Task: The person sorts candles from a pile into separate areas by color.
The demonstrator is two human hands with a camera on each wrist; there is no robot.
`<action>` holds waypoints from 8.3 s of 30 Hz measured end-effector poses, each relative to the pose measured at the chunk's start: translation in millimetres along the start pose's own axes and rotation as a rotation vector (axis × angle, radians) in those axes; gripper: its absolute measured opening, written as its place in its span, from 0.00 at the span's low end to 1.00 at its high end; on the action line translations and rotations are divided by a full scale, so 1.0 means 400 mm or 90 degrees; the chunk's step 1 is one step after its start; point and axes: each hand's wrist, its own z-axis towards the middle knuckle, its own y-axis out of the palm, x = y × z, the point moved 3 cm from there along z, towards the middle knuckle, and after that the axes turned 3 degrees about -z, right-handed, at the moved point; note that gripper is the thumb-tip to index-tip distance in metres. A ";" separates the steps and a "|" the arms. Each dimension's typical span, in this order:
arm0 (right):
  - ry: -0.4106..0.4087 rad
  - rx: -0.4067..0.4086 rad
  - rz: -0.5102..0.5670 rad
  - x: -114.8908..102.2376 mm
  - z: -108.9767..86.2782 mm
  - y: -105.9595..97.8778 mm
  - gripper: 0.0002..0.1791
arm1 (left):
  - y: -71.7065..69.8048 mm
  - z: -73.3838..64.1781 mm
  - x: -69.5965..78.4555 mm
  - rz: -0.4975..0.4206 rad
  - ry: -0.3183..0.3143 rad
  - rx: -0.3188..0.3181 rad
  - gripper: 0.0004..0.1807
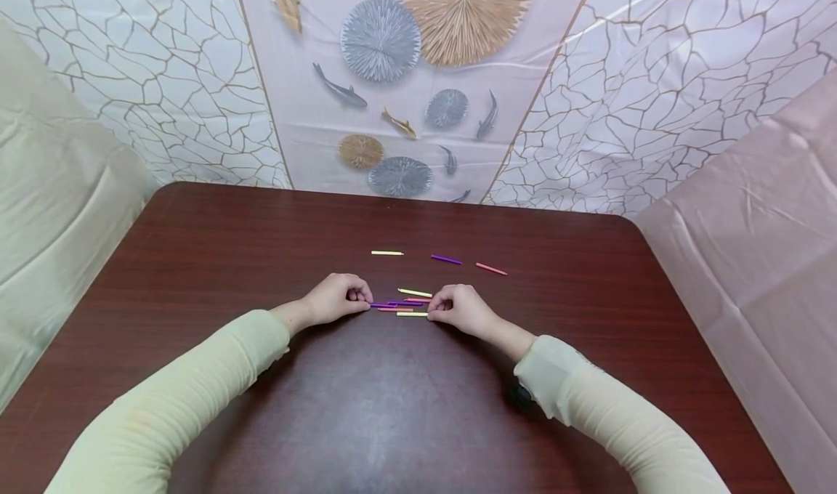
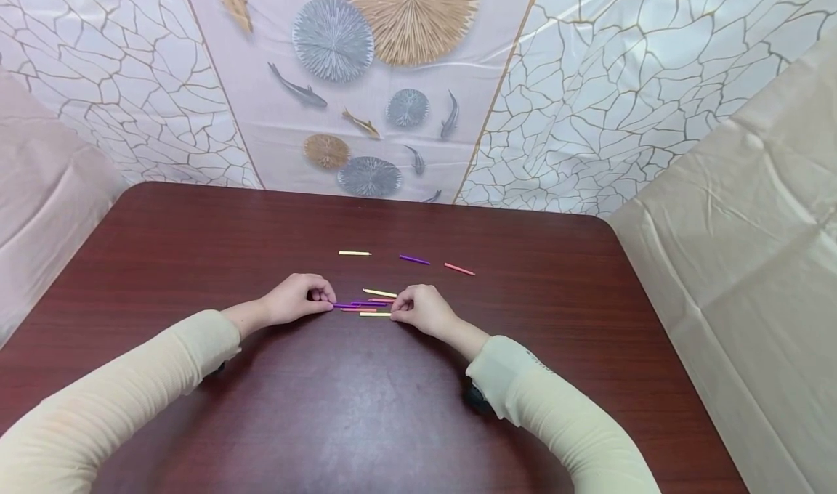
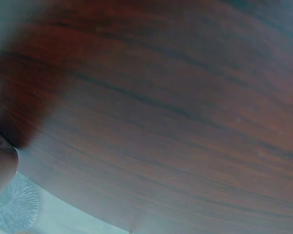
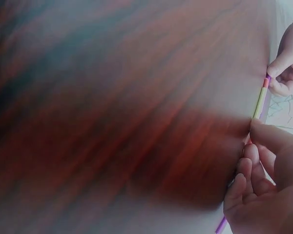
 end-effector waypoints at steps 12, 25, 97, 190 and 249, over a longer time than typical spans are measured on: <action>-0.007 0.009 -0.034 -0.003 -0.002 -0.003 0.04 | 0.002 0.006 -0.004 0.012 0.008 -0.002 0.02; 0.003 -0.020 -0.044 -0.001 -0.012 -0.022 0.04 | -0.001 0.002 -0.002 0.013 0.004 0.000 0.02; 0.073 -0.016 -0.024 0.042 -0.090 -0.054 0.04 | 0.093 0.316 0.100 0.093 -0.029 0.000 0.04; 0.079 -0.024 -0.002 0.052 -0.079 -0.051 0.04 | 0.058 0.030 0.024 0.013 0.018 0.022 0.02; 0.133 0.064 -0.128 -0.026 0.240 -0.004 0.06 | 0.053 -0.001 0.020 -0.019 0.121 0.057 0.02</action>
